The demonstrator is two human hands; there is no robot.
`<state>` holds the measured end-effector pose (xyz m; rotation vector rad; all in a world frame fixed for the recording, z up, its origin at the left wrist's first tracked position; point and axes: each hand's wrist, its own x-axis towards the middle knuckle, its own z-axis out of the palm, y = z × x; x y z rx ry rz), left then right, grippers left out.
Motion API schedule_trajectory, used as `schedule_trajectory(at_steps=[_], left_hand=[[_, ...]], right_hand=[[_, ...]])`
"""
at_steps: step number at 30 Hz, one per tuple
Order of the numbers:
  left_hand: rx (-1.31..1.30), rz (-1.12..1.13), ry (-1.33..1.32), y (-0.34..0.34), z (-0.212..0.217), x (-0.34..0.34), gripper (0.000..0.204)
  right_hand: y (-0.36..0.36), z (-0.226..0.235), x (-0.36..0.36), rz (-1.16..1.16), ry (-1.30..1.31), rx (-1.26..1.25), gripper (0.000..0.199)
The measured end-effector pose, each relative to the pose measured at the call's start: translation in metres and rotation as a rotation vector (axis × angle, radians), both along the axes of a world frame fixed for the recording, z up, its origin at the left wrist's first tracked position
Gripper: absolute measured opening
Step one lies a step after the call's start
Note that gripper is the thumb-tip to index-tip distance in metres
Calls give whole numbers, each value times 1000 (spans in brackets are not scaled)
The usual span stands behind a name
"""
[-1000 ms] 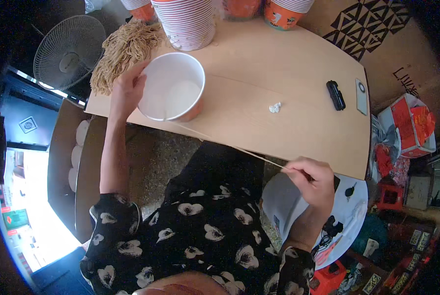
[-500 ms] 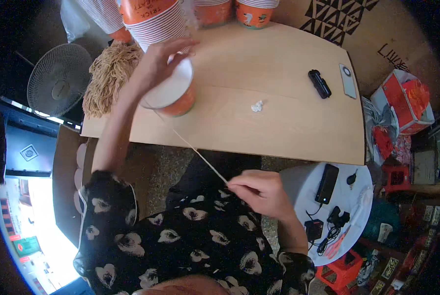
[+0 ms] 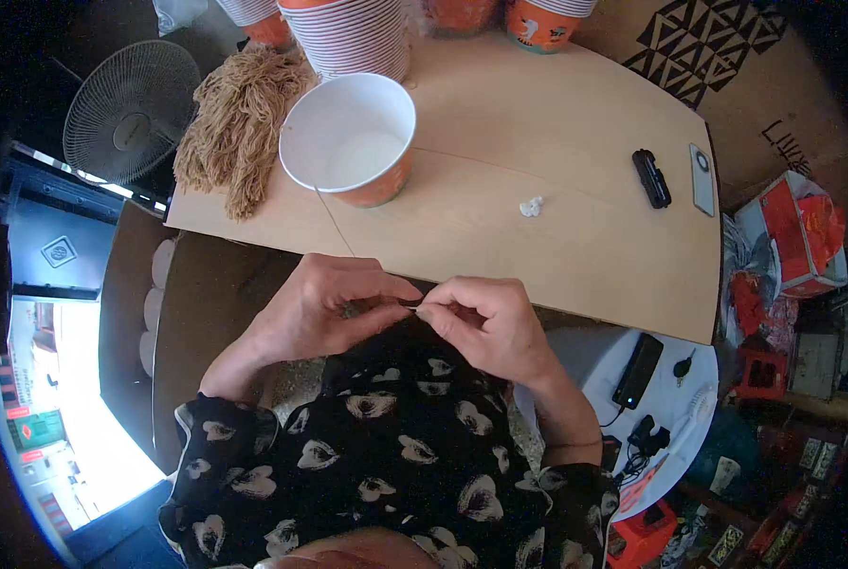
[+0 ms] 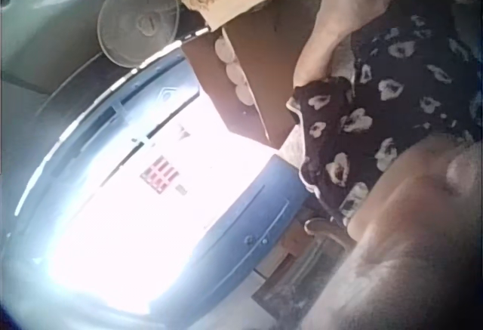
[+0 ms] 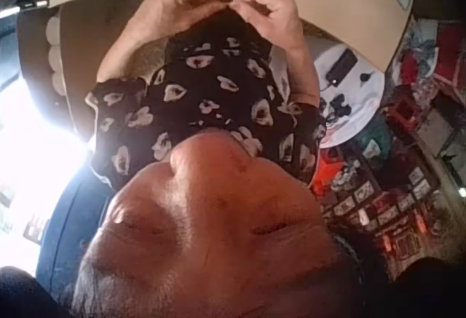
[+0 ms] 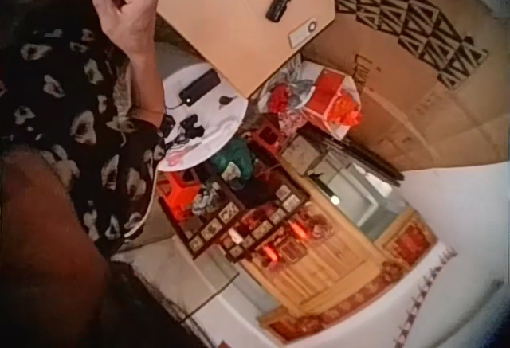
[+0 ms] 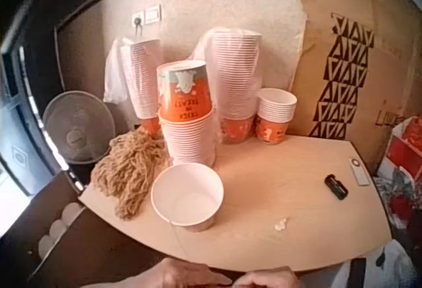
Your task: The person is preparing paper buckets for packaging by handling and possibly attaching thin elastic bands.
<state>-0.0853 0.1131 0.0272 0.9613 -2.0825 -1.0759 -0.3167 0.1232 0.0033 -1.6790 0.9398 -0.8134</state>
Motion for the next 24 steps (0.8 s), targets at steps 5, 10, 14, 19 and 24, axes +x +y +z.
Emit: schedule_trajectory(at_steps=[5,10,14,19,24], left_hand=[[275,239,94,11,-18,33,6],[516,428,295,15,-19,56,9],[276,653,285,24,-5,72,9],[-326,946,90,37,10,80,11],[-390,783,35,16,-32,64,14]], right_hand=[[-45,3,-4,9,50,-79,9],[-143,1,30,-207,477,-961,30],[-171,-10,37,12,552,-979,25],[-133,-11,59,21,599,-1084,12],[-111,-9,80,2,467,-1010,18]])
